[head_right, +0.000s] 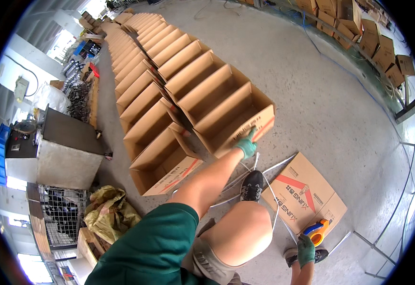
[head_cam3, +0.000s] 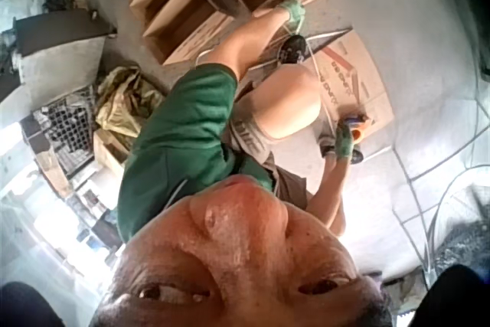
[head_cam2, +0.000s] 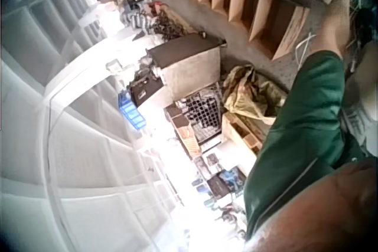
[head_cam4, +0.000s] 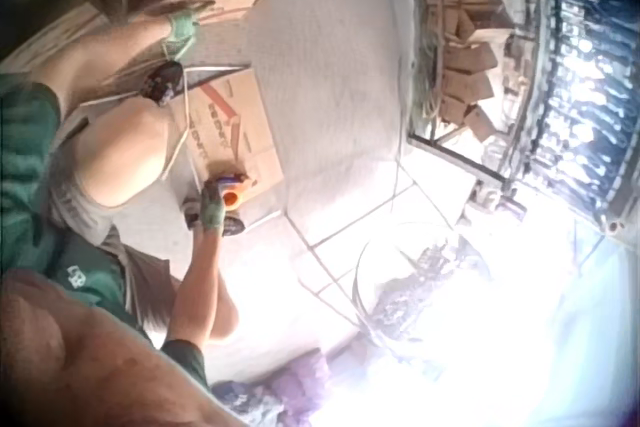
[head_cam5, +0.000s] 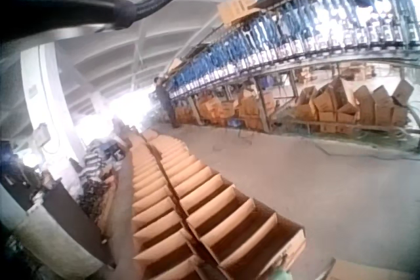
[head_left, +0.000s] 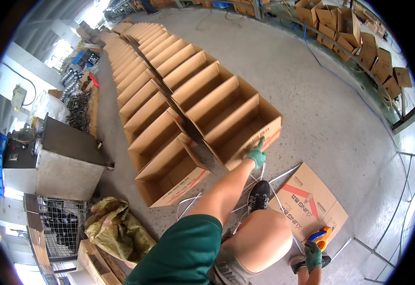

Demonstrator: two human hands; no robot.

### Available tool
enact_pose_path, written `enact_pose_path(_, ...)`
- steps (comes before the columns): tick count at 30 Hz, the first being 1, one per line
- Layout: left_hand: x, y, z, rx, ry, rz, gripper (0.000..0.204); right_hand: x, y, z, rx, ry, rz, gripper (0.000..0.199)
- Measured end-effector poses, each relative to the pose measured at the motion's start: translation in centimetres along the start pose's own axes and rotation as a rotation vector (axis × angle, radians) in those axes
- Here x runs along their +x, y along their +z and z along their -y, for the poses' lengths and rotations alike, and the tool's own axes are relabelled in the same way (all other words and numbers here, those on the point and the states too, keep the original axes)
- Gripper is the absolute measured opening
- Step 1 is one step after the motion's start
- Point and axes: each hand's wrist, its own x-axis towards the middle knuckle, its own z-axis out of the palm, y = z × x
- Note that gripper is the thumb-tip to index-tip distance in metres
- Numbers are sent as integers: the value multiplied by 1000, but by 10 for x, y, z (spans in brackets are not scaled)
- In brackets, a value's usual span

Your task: The person sits on the floor in a warehouse and assembles flat-packed cardboard boxes. They fold the flaps to form the box shape and use a handheld tape dispenser to seal the seams. The person repeats this process for multiple boxes, stacking the finished ones to the side.

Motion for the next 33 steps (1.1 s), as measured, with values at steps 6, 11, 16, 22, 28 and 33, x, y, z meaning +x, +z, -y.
enact_pose_path(6,59,-56,33,669,21,-33,61,3,6,-2,53,7,-2,35)
enact_pose_path(11,71,-86,32,1377,413,372,45,-5,18,20,-10,-73,2,35)
enact_pose_path(16,39,-58,-18,432,297,552,45,17,-6,-37,-484,-262,-276,30)
enact_pose_path(22,-13,-50,-124,452,302,598,42,23,-20,32,-666,106,-440,62)
enact_pose_path(28,19,72,-129,839,456,612,50,38,-5,13,-788,218,-283,64)
enact_pose_path(33,54,186,8,324,154,155,46,68,11,-26,-745,178,-349,56)
